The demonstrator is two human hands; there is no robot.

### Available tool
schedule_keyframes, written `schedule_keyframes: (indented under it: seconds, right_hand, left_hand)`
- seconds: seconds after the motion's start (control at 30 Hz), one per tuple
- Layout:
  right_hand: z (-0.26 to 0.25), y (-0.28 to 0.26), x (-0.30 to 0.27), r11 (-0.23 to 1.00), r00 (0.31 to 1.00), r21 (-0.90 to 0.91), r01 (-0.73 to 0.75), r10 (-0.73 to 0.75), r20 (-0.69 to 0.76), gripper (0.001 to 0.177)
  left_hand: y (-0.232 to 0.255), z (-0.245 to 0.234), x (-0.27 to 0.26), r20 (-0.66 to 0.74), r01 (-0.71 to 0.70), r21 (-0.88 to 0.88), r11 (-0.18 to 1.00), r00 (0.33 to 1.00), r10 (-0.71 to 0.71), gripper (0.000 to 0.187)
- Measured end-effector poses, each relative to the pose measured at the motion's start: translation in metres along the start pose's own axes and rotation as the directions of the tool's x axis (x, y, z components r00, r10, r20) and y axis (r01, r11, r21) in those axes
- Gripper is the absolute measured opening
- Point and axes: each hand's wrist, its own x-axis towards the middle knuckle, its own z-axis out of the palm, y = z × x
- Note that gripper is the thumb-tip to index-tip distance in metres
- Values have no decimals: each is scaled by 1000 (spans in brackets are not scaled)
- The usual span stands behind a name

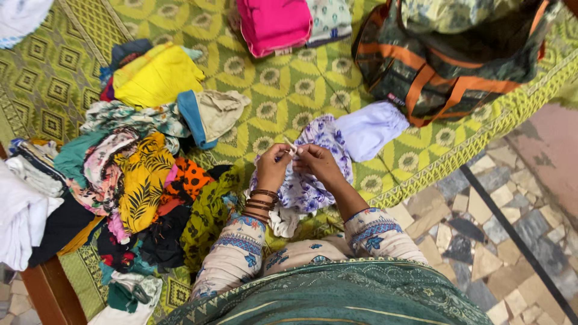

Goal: The person folds various clothing items one by one by hand and stacks them on the bed.

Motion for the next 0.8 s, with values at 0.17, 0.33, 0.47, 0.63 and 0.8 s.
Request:
schedule_keyframes:
  seconds: [0.17,0.33,0.47,0.63,0.8]
  right_hand:
    - [-9,-8,5,997,1000,-82,7,-5,23,18]
    - [-11,-17,-1,991,997,-117,-70,74,25,19]
    - [-16,-23,-6,982,999,-187,-3,12,47,17]
    - [-20,-34,4,982,987,-166,92,-68,146,15]
    - [-30,-38,25,984,975,-171,45,-6,221,9]
  left_hand:
    - [18,1,3,40,64,52,997,997,-67,14]
    - [12,2,0,156,124,22,992,980,-126,15]
    - [-6,18,6,144,65,-32,997,988,-60,16]
    - [-17,22,30,247,202,-193,960,957,-151,17]
    - [10,18,7,93,-74,-1,997,993,74,18]
